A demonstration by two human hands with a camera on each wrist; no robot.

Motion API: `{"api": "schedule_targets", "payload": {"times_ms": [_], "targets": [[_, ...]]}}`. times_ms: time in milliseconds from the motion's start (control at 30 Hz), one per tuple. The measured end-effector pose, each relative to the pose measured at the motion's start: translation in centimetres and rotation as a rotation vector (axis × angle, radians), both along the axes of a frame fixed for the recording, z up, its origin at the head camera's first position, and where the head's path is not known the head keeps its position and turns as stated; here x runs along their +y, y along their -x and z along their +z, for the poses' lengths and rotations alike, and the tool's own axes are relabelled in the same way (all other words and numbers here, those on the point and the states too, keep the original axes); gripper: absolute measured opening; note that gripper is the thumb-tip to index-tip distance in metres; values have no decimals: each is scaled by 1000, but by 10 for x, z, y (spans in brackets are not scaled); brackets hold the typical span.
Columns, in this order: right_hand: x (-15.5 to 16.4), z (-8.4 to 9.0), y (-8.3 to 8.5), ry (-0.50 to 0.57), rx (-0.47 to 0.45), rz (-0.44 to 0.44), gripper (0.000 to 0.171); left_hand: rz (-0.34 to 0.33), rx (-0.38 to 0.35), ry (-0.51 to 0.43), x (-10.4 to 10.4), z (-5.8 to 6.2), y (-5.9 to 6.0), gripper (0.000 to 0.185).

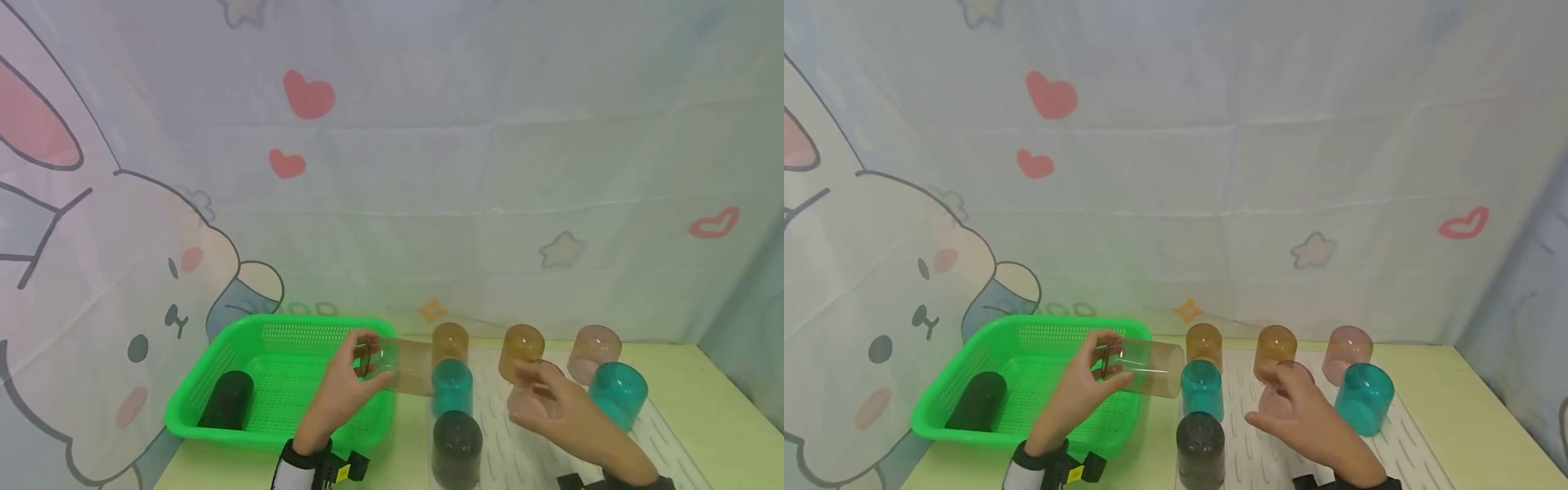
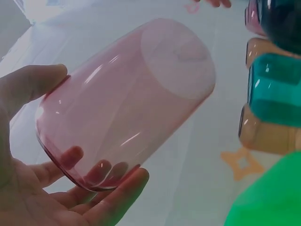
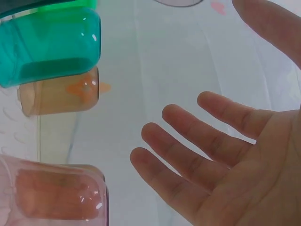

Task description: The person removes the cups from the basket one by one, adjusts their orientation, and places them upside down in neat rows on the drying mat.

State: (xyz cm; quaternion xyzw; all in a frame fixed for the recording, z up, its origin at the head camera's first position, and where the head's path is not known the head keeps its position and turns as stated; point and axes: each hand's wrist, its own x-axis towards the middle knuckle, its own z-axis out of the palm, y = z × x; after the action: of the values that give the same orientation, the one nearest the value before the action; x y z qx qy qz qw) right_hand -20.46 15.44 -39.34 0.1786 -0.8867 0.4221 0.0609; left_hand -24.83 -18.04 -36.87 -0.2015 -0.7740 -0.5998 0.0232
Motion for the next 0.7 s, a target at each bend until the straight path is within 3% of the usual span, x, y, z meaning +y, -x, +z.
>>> {"api": "schedule_targets", "payload": {"times_ms": [233,367,533,700], "targets": [[-10,4,-7,-7,65,-24,68,-60,-48,-59,22,-6,-1,58],[-16,0,-8,-32,171,-18,69,-104,-58,-82,33,-9,-4,56],[-24,1,-7,-80,341,-26,68,-112,-42,-75,44,-11,-8,54],[-30,0,-6,-68,417,-32,67,-105,-63,-93,53,-17,-9,54]]}}
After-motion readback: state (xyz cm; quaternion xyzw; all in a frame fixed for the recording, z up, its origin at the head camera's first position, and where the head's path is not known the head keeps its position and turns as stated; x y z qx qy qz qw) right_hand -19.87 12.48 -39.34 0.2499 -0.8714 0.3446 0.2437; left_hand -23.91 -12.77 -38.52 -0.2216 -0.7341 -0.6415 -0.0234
